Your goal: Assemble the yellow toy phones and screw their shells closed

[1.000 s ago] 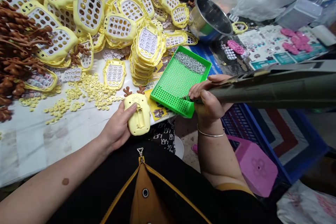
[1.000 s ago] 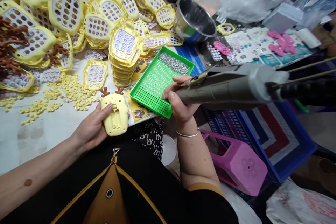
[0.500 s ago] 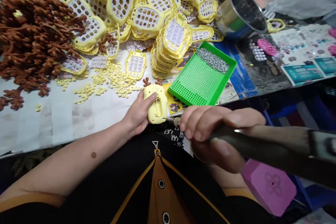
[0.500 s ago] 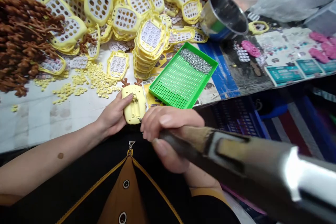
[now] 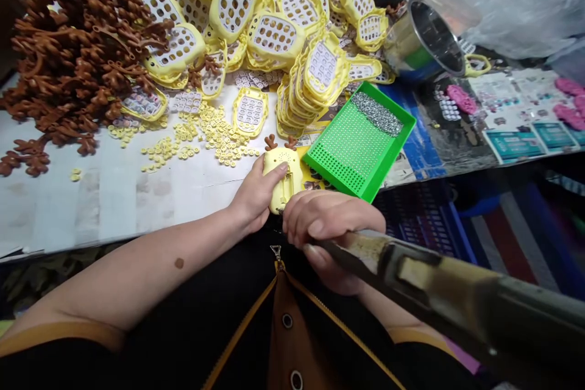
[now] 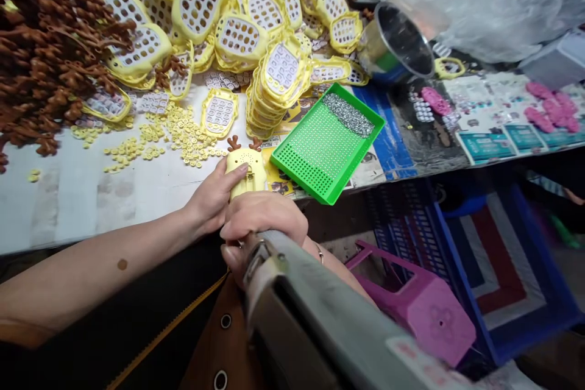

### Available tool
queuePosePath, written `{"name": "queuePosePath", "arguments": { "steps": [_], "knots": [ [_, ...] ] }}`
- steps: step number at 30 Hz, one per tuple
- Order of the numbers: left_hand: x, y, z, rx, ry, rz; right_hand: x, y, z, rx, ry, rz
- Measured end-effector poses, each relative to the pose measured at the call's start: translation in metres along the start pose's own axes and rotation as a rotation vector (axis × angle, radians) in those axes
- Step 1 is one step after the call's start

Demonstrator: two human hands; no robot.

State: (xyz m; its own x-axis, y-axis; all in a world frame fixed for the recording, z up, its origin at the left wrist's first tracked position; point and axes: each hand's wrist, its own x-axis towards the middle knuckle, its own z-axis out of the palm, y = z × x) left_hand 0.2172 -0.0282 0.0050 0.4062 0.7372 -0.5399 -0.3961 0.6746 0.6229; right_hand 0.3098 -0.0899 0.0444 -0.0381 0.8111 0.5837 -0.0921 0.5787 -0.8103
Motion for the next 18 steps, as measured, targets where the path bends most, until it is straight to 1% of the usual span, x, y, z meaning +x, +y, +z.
{"name": "queuePosePath", "arguments": {
  "steps": [2,5,10,14,16,18],
  "knots": [
    [-0.001,0.0,0.0,0.006,0.004,-0.008,0.001,0.002,0.001,-0.011,-0.024,0.019],
    [-0.002,0.002,0.0,0.002,-0.012,-0.02,0.004,0.003,0.003,-0.006,-0.024,0.042],
    [-0.002,0.003,-0.003,-0.008,-0.024,-0.014,0.007,0.007,0.004,0.112,0.051,0.009],
    [-0.001,0.001,-0.004,0.002,-0.036,0.012,0.002,0.009,0.001,0.128,0.072,0.004],
    [-0.001,-0.001,-0.004,0.005,-0.038,0.031,-0.001,0.005,-0.002,0.121,0.102,0.017],
    [-0.001,-0.001,-0.005,-0.007,-0.025,0.038,-0.006,-0.005,-0.006,0.081,0.16,0.028]
  ]
}}
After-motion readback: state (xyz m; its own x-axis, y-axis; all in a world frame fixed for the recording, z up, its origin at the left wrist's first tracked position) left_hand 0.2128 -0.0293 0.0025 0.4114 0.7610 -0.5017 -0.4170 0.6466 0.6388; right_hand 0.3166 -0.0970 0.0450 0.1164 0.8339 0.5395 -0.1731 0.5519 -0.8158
